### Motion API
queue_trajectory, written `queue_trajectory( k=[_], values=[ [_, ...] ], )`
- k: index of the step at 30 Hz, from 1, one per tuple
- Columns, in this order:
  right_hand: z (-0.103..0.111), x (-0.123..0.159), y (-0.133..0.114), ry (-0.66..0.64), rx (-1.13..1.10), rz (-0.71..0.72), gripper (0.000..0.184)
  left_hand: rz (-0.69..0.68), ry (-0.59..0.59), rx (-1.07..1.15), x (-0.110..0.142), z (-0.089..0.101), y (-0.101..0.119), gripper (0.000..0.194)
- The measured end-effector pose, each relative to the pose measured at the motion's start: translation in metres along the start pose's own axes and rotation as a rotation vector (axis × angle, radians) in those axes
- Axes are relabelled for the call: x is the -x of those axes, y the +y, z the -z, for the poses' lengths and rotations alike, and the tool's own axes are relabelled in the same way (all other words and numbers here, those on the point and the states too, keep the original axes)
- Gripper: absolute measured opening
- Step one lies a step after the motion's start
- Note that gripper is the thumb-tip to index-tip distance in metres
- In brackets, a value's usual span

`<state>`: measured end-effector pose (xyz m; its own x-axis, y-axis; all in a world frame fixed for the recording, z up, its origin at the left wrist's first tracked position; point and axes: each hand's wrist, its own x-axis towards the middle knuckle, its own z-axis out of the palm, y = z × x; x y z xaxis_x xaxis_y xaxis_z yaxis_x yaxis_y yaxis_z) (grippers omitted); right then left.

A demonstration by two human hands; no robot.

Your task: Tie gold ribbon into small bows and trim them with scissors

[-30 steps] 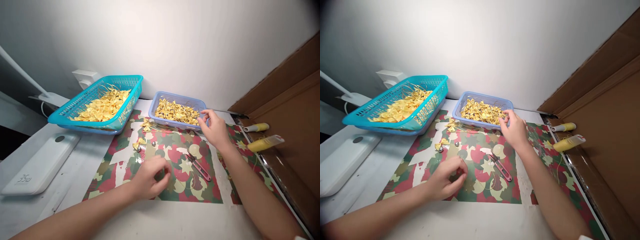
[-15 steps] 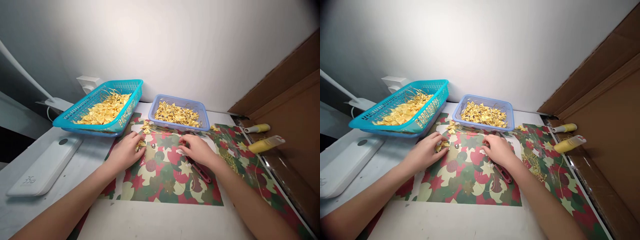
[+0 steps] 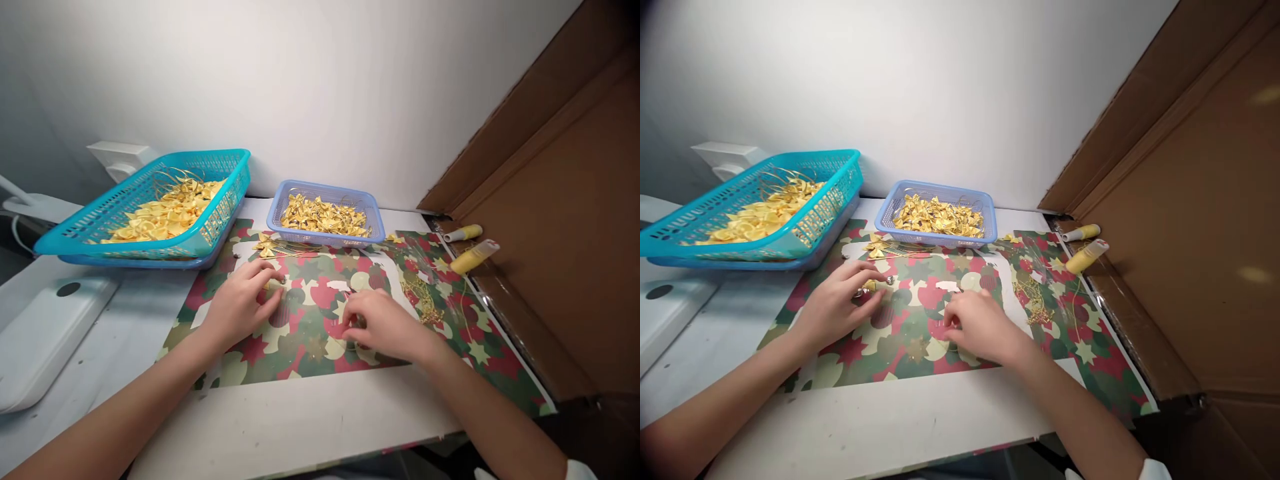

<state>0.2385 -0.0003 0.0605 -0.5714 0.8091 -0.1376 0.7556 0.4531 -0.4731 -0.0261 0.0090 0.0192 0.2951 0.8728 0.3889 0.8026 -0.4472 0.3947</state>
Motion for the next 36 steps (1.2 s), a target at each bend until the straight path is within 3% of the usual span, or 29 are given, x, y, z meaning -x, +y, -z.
queue_trajectory(
  k=[5,9,13,16,20,28,33,36],
  values=[
    [-0.028,0.006,-0.018,0.005,0.071,-0.03,0.019,-0.118,-0.059,0.0,0.003,-0.009,0.011,0.015],
    [-0.033,0.0,-0.016,-0.051,0.083,-0.039,0.022,-0.2,-0.085,0.054,0.007,-0.015,0.019,0.014],
    [-0.023,-0.005,-0.007,-0.055,-0.335,0.046,0.017,-0.223,-0.19,0.28,0.006,-0.019,0.032,0.015],
    [-0.014,-0.011,-0.003,0.076,-0.591,0.111,0.026,-0.122,-0.308,0.508,-0.001,-0.023,0.042,0.027],
    [-0.012,-0.022,-0.005,0.189,-0.757,0.177,0.035,-0.008,-0.444,0.879,-0.012,-0.031,0.048,0.04],
    [-0.038,-0.038,-0.002,0.358,-0.82,0.196,0.031,0.244,-0.256,1.122,-0.008,-0.046,0.034,0.045],
    [-0.046,-0.039,0.011,0.552,-0.805,0.079,0.028,0.274,-0.25,1.129,-0.004,-0.04,0.032,0.045],
    [-0.046,-0.034,0.013,0.584,-0.709,0.127,0.029,0.252,-0.261,1.086,-0.002,-0.034,0.037,0.042]
  ],
)
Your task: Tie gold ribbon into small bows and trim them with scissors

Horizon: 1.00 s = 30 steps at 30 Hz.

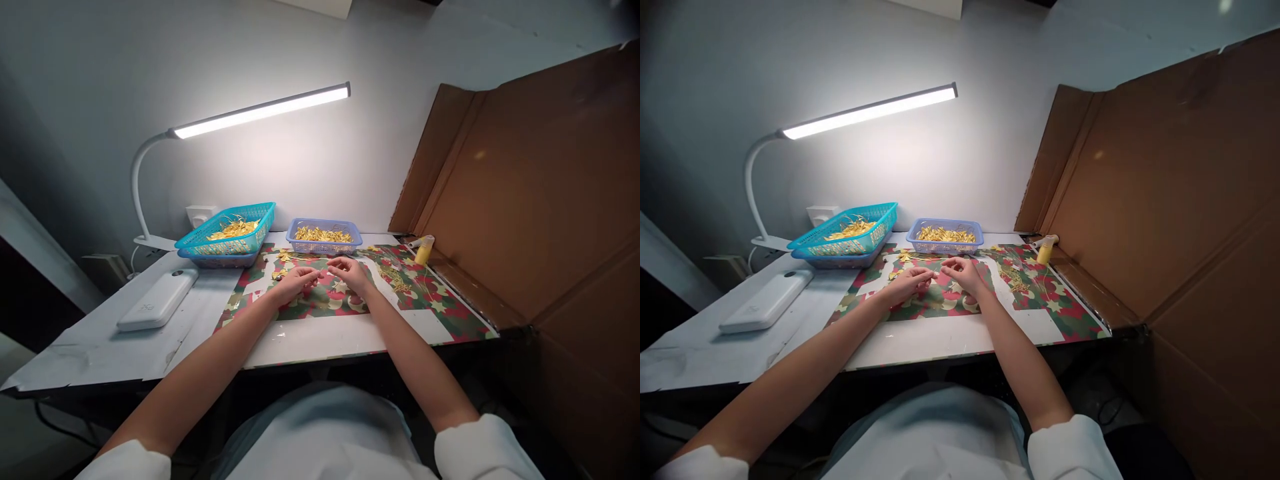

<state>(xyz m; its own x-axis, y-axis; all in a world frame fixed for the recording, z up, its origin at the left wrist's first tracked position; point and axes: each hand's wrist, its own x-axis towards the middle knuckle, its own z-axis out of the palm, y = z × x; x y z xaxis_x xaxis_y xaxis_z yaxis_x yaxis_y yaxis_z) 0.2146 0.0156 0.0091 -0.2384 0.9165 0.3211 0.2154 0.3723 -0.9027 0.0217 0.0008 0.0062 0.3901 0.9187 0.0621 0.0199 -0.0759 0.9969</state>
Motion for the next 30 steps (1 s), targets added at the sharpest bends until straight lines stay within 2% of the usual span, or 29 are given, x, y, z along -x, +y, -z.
queue_trajectory(
  k=[7,9,14,16,19,22,27,30],
  values=[
    [-0.004,0.004,-0.006,-0.073,0.132,0.22,0.021,-0.013,-0.044,-0.022,0.001,-0.002,0.001,0.042],
    [-0.005,0.004,-0.006,-0.052,0.125,0.249,0.021,0.01,-0.026,0.072,-0.001,-0.003,-0.001,0.039],
    [-0.007,0.007,-0.008,0.028,0.134,0.247,0.02,0.063,0.079,0.528,-0.003,-0.007,0.001,0.027],
    [-0.009,0.01,-0.012,0.009,0.157,0.269,0.02,0.076,0.129,0.611,-0.003,-0.007,0.001,0.026],
    [-0.013,0.015,-0.018,-0.033,0.181,0.288,0.021,0.074,0.196,0.62,-0.004,-0.006,0.0,0.029],
    [-0.014,0.017,-0.02,-0.071,0.228,0.301,0.021,0.048,0.222,0.495,-0.003,-0.005,-0.002,0.034],
    [-0.013,0.015,-0.012,-0.057,0.373,0.338,0.018,-0.048,0.24,-0.097,0.0,-0.005,-0.005,0.039],
    [-0.013,0.013,-0.009,-0.053,0.447,0.349,0.017,-0.116,0.194,-0.319,0.001,-0.004,-0.006,0.035]
  ],
)
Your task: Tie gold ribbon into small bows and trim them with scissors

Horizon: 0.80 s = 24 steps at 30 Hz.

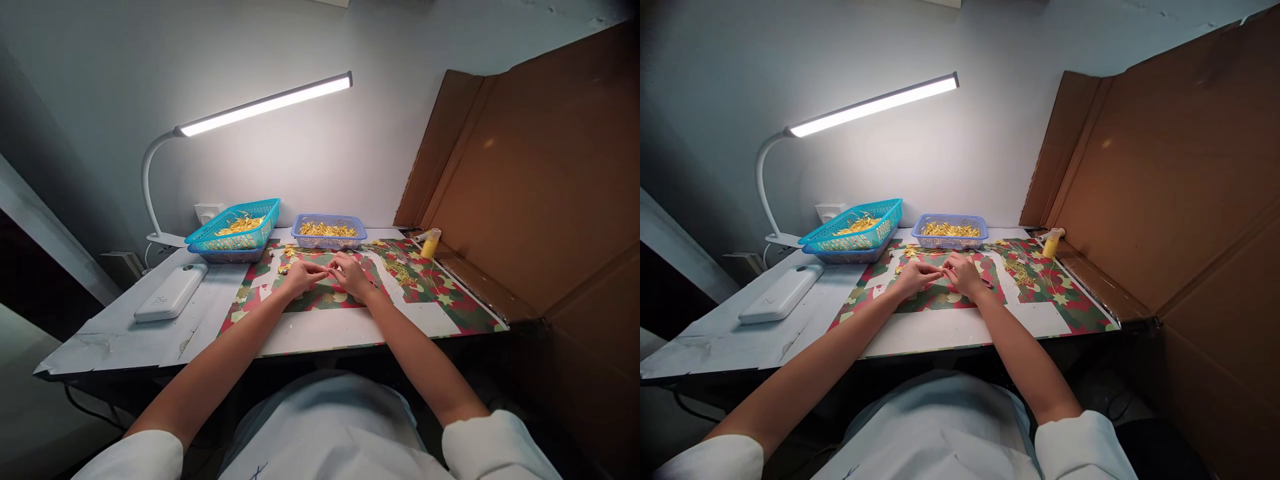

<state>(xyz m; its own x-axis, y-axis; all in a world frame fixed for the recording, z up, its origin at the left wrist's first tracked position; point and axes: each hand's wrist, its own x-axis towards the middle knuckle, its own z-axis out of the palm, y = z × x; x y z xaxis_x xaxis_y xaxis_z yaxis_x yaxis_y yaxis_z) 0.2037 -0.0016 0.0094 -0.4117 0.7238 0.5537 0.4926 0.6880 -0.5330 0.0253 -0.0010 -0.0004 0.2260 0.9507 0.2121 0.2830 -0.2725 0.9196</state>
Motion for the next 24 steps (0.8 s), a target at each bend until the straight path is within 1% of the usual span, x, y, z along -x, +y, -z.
queue_trajectory(
  k=[2,4,7,10,12,13,16,18,21,24],
  values=[
    [-0.0016,-0.0007,0.0007,0.011,-0.016,0.003,0.017,-0.022,-0.031,-0.047,-0.0003,0.0004,-0.0014,0.033],
    [-0.0028,-0.0016,0.0011,0.031,-0.089,-0.02,0.017,-0.035,-0.053,-0.037,-0.0005,0.0009,-0.002,0.035],
    [-0.0018,-0.0029,0.0024,0.025,-0.244,-0.114,0.016,-0.047,-0.04,0.047,0.0001,0.0013,-0.0005,0.037],
    [0.0012,-0.0028,0.0039,-0.098,-0.386,-0.22,0.025,-0.015,-0.031,0.183,0.0013,0.0004,0.0018,0.04],
    [0.0026,-0.0022,0.0042,-0.175,-0.451,-0.25,0.031,0.023,-0.043,0.276,0.0018,-0.0005,0.0024,0.042],
    [0.003,-0.002,0.0041,-0.188,-0.474,-0.257,0.033,0.044,-0.052,0.311,0.0019,-0.0009,0.0022,0.043],
    [0.0024,-0.0016,0.0033,-0.167,-0.515,-0.281,0.038,0.09,-0.077,0.355,0.0017,-0.0009,0.001,0.044],
    [0.0014,-0.0017,0.003,-0.157,-0.521,-0.298,0.04,0.093,-0.076,0.349,0.0016,-0.0005,0.0004,0.045],
    [-0.0006,-0.002,0.0039,-0.144,-0.518,-0.313,0.042,0.081,-0.04,0.306,0.0017,-0.0005,0.0008,0.044],
    [-0.0031,-0.0018,0.0065,-0.117,-0.498,-0.309,0.04,0.083,0.024,0.262,0.0021,-0.0024,0.0015,0.042]
  ],
)
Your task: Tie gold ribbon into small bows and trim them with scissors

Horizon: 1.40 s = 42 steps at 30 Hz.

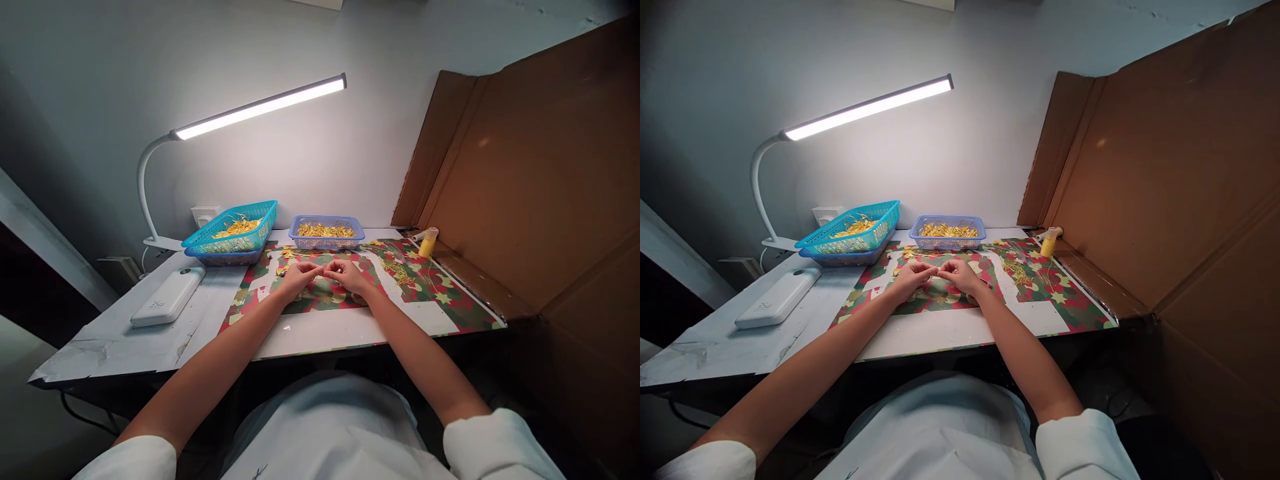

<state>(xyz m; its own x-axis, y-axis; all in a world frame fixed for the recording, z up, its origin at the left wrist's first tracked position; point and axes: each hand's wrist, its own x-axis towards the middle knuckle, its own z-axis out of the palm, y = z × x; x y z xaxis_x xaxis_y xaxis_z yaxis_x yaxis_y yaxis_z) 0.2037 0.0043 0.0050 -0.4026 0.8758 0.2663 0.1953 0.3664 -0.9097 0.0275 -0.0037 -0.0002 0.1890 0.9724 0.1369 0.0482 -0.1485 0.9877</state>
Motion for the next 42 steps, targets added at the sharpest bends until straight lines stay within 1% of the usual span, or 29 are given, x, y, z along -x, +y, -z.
queue_trajectory(
  k=[4,8,11,13,14,20,25,29,33,37,40,42],
  values=[
    [-0.001,0.0,0.004,0.028,0.042,0.022,0.033,-0.006,0.072,-0.016,0.0,-0.004,-0.001,0.039],
    [-0.002,0.002,0.004,0.046,0.125,0.062,0.026,-0.048,0.088,-0.035,0.0,-0.004,-0.003,0.04],
    [-0.002,0.002,0.004,0.06,0.174,0.094,0.023,-0.112,0.087,-0.049,0.0,-0.002,-0.004,0.048],
    [-0.002,0.001,0.005,0.06,0.189,0.098,0.022,-0.132,0.07,-0.058,0.0,0.0,-0.005,0.055],
    [-0.002,0.001,0.005,0.063,0.191,0.098,0.022,-0.137,0.058,-0.065,0.0,0.0,-0.006,0.055],
    [-0.001,0.002,0.006,0.056,0.195,0.09,0.019,-0.214,0.035,-0.2,-0.003,0.002,-0.008,0.032],
    [-0.001,0.002,0.004,0.057,0.224,0.089,0.015,-0.198,-0.015,-0.354,-0.003,0.003,-0.008,0.03],
    [-0.001,0.0,0.005,0.059,0.248,0.079,0.013,-0.182,-0.05,-0.39,-0.003,0.004,-0.006,0.029],
    [0.001,-0.001,0.007,0.061,0.24,0.075,0.014,-0.127,-0.09,-0.384,-0.003,0.004,-0.001,0.032],
    [0.003,-0.002,0.006,0.026,0.186,0.055,0.019,-0.072,-0.155,-0.364,-0.004,0.007,0.003,0.04],
    [0.004,-0.002,0.004,-0.016,0.129,0.022,0.022,-0.02,-0.213,-0.305,-0.005,0.009,0.003,0.044],
    [0.005,-0.002,0.004,-0.005,0.112,0.027,0.022,0.023,-0.231,-0.242,-0.005,0.011,0.003,0.046]
  ],
)
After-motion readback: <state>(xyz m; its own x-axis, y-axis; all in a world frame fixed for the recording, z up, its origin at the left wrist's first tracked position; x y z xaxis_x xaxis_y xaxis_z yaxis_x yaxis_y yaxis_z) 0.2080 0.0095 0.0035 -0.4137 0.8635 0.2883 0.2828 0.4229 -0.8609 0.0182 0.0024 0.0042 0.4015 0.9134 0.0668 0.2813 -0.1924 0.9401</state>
